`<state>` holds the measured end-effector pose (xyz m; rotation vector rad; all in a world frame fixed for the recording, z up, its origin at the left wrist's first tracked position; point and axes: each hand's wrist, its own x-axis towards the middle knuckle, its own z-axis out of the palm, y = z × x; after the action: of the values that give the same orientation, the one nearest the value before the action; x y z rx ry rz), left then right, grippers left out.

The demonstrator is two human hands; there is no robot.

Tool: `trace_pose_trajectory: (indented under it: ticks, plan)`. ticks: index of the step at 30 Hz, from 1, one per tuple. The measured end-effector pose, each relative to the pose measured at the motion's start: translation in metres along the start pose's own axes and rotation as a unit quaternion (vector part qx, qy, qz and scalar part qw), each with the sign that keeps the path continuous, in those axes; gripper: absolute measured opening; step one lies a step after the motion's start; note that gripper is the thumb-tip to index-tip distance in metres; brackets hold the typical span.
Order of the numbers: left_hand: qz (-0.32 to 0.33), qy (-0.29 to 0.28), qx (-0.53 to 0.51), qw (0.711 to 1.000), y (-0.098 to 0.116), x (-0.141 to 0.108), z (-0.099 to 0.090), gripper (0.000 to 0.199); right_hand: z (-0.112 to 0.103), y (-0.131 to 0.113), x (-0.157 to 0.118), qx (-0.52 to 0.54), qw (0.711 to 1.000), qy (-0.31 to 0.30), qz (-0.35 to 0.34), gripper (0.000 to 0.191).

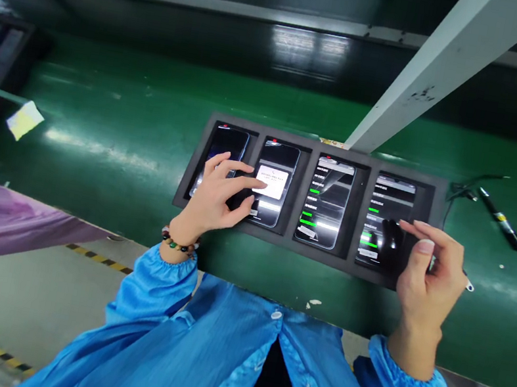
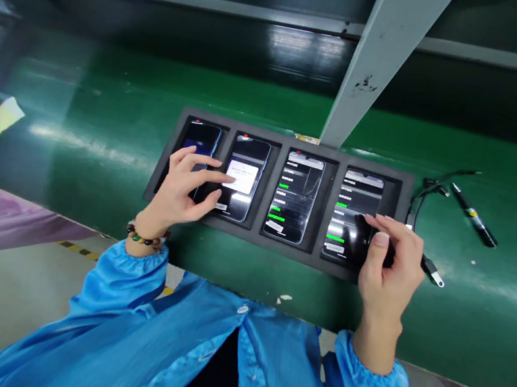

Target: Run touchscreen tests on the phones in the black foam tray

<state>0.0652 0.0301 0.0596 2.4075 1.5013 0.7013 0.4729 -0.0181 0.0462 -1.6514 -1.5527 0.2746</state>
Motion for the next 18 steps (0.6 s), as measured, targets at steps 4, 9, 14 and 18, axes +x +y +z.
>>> trace_pose_trajectory:
  ticks: [4, 9, 14, 18]
  plan:
    - [0.008, 0.003, 0.005, 1.000, 0.0000, 0.0008, 0.0003, 0.034, 0.0004, 0.0007, -0.0004, 0.002, 1.000, 0.001, -0.003, 0.034]
    - [0.004, -0.001, -0.003, 1.000, 0.0018, 0.0003, -0.0018, 0.029, 0.0000, 0.0018, -0.0010, 0.003, 1.000, 0.003, -0.001, 0.034]
    - [0.009, -0.002, -0.009, 1.000, 0.0023, -0.0009, -0.0025, 0.033, 0.0002, 0.0011, -0.0007, 0.002, 1.000, 0.000, 0.003, 0.034]
    - [-0.007, -0.020, -0.004, 1.000, 0.0014, -0.0002, -0.0017, 0.032, 0.0002, 0.0005, -0.0006, 0.004, 1.000, 0.001, 0.001, 0.033]
